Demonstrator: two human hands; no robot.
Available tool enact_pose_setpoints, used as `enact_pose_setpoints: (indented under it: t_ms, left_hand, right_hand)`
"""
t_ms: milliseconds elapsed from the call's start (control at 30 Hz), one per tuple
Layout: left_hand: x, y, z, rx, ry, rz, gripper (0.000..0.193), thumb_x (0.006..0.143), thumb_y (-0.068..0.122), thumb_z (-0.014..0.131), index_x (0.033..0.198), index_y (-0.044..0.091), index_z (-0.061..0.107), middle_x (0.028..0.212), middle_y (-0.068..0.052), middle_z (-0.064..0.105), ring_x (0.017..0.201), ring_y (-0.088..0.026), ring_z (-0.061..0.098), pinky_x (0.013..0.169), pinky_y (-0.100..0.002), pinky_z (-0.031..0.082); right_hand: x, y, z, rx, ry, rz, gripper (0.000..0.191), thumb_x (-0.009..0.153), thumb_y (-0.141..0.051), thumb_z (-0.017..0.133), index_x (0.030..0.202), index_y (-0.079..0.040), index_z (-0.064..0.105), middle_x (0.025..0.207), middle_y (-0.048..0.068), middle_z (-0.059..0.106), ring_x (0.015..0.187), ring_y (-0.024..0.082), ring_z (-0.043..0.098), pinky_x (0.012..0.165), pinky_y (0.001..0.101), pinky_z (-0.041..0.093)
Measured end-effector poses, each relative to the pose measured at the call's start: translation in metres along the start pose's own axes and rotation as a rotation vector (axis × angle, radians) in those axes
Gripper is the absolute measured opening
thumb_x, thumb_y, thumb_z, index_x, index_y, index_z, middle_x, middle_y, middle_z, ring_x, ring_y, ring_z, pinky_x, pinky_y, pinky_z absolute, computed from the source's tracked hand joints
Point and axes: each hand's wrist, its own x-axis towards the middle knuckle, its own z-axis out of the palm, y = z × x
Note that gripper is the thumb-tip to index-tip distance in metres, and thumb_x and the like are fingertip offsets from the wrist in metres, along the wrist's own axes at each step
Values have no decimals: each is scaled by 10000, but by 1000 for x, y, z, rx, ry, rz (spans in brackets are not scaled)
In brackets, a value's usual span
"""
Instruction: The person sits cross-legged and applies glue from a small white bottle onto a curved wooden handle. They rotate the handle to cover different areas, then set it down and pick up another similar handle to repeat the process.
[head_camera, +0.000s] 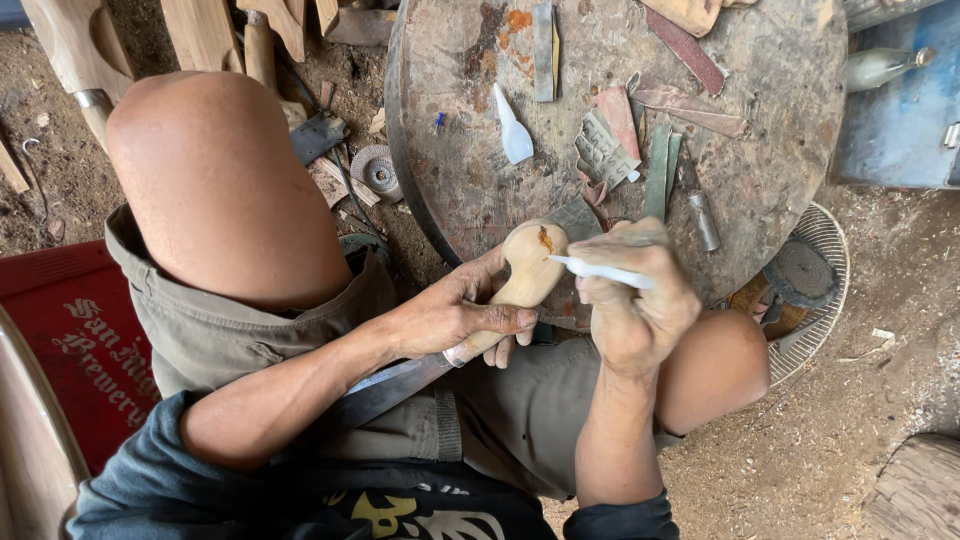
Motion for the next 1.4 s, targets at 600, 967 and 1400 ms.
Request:
enact_pose_setpoints:
  t_ms: [600, 967, 1400]
  left_hand:
    - [3, -2, 5, -32, 4, -37, 494, 948, 175, 701, 1354, 35, 458, 843, -75, 668, 627, -158, 679, 546, -288, 547]
    - [2, 2, 9, 18, 17, -47, 496, 939, 191, 711, 1343, 24, 477, 843, -78, 674, 619, -158, 680, 549, -288, 549]
    - [-5, 44, 22, 212, 182, -75, 408, 955, 334, 706, 1060, -31, 557, 766, -91, 653, 593, -180, 673, 521, -302, 547]
  right_hand:
    - [-3, 3, -5, 191, 123, 165, 244, 1057, -153, 740, 1113, 70, 656, 989, 188, 675, 647, 123, 580, 551, 228, 464]
    - [-3, 4, -5, 254, 145, 220, 321, 1026, -233, 748, 1103, 66, 659, 994, 182, 715, 652, 127, 604, 560, 242, 477]
    - [57, -39, -24, 84, -240, 198, 210, 1066, -135, 645, 1126, 67, 641, 1102, 173, 680, 823, 170, 690, 700, 276, 599]
